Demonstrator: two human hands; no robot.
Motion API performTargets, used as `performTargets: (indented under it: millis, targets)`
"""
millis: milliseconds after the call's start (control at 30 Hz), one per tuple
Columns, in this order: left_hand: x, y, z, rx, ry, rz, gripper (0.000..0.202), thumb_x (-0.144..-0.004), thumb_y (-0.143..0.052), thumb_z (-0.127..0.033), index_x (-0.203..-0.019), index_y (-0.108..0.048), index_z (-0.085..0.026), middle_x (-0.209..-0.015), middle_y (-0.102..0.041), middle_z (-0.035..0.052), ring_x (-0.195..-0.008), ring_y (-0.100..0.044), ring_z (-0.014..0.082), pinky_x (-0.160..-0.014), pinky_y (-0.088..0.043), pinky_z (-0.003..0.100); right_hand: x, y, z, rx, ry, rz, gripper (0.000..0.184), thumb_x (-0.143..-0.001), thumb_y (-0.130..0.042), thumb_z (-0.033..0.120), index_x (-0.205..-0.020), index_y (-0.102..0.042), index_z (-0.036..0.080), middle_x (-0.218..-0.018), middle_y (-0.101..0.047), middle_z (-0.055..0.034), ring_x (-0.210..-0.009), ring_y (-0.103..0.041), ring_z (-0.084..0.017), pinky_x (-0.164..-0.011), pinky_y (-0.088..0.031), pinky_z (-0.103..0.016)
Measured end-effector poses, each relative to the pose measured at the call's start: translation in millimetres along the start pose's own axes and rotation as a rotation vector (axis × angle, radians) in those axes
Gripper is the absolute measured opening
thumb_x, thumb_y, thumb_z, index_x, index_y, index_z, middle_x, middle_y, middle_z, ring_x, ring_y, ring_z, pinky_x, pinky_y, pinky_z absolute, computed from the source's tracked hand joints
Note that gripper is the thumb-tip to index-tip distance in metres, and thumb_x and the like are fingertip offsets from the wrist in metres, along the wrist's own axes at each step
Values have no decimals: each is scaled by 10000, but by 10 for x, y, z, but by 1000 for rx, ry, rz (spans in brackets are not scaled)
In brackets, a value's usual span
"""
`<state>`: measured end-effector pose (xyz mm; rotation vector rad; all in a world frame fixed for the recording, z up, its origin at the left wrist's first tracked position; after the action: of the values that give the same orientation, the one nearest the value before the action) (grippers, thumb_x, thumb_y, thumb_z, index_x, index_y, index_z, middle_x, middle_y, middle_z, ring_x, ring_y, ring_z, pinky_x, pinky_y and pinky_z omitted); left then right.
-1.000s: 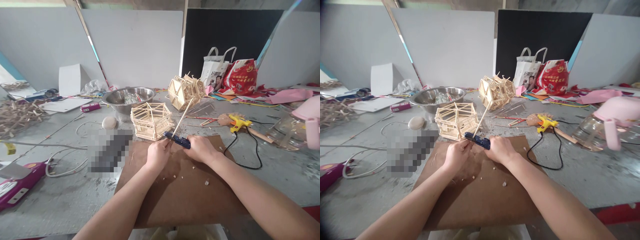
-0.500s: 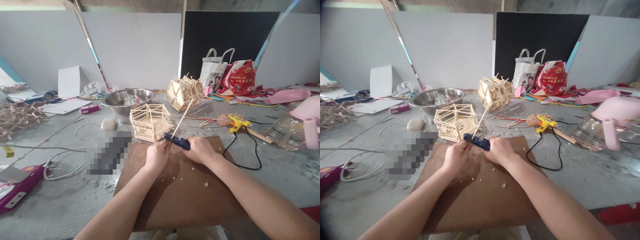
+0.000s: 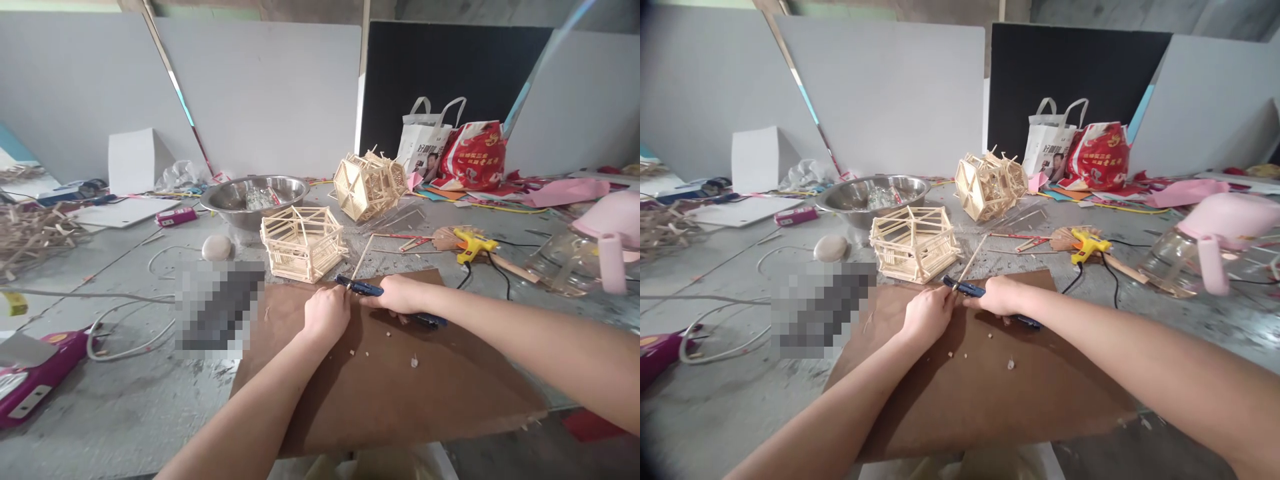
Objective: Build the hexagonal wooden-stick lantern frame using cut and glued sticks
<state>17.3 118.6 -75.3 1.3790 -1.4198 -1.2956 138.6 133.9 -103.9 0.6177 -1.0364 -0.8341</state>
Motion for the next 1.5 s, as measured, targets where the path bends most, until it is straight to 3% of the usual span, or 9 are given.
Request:
performTargets:
  millis: [300,467,633,733,833,933,1167,1333,1500]
  targets:
    - [-19,-42,58,29,36,40,280,-817,-343,-302,-762,-590,-181,-772,-629,93,-759,-586,223,-618,-411,296,-59,-14,-1,0,-34,-8,412,-664,-476,525,-543,-554,139,-475,-579,-53,-338,-514,-138,-420,-416,-255]
    - [-25,-26,99,96,68,37,283,-809,-350,-312,-734,-590,-183,-768,-629,98,-751,-583,231,-623,-398,302,-40,-2,-32,18,-80,-96,424,-666,-443,541,-569,-559,144,-399,-531,-46,-368,-525,-166,-420,-413,-268]
    - [-34,24,169,240,86,14,259,-779,-399,-312,-621,-560,-186,-650,-607,64,-667,-566,210,-579,-359,277,-51,-111,-24,-224,-53,136,406,-636,-486,554,-607,-536,152,-523,-588,-41,-401,-528,-143,-430,-414,-257]
    - [-56,33,246,392,99,0,299,-776,-404,-339,-555,-528,-181,-537,-554,23,-572,-525,159,-544,-334,246,-18,-11,-45,-211,-4,168,445,-623,-488,595,-668,-554,157,-598,-614,-47,-469,-558,-155,-473,-420,-261]
    - [-85,-1,297,606,106,10,345,-770,-407,-388,-523,-502,-166,-493,-525,1,-505,-480,115,-512,-339,220,25,215,-121,13,32,-11,543,-612,-442,672,-722,-584,160,-691,-631,-73,-612,-595,-199,-552,-425,-278]
    - [-102,-34,305,829,108,32,358,-789,-364,-437,-668,-537,-148,-597,-590,18,-513,-502,95,-516,-390,207,96,410,-197,286,8,-301,597,-614,-425,689,-857,-583,168,-860,-624,-114,-791,-588,-258,-629,-421,-311]
    - [-82,-153,281,1547,198,154,281,-643,-622,-382,-726,-605,-114,-744,-622,75,-602,-556,110,-601,-450,250,46,300,-241,513,108,-584,699,-719,-363,625,-1155,-450,87,-1059,-542,-199,-974,-516,-285,-821,-362,-371]
    - [-130,-149,331,1374,161,107,297,-624,-631,-382,-734,-637,-107,-621,-580,19,-556,-495,88,-540,-387,215,81,363,-128,528,193,-719,623,-778,-327,566,-1178,-449,104,-1210,-457,-190,-1155,-357,-300,-941,-188,-500]
    - [-168,-181,326,1190,108,122,261,-614,-615,-375,-648,-646,-118,-552,-531,-22,-509,-421,71,-499,-318,203,156,502,199,449,315,-721,346,-846,-340,357,-1036,-557,166,-1055,-575,-84,-1022,-484,-183,-920,-287,-310]
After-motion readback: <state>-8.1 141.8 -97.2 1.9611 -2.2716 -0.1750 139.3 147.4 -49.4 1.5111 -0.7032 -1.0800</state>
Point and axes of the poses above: each hand's wrist, its own x-axis away from the middle knuckle, its own y-axis out of the back of the hand, z = x × y, the point moved 9 cm from there along -x, towards the middle knuckle
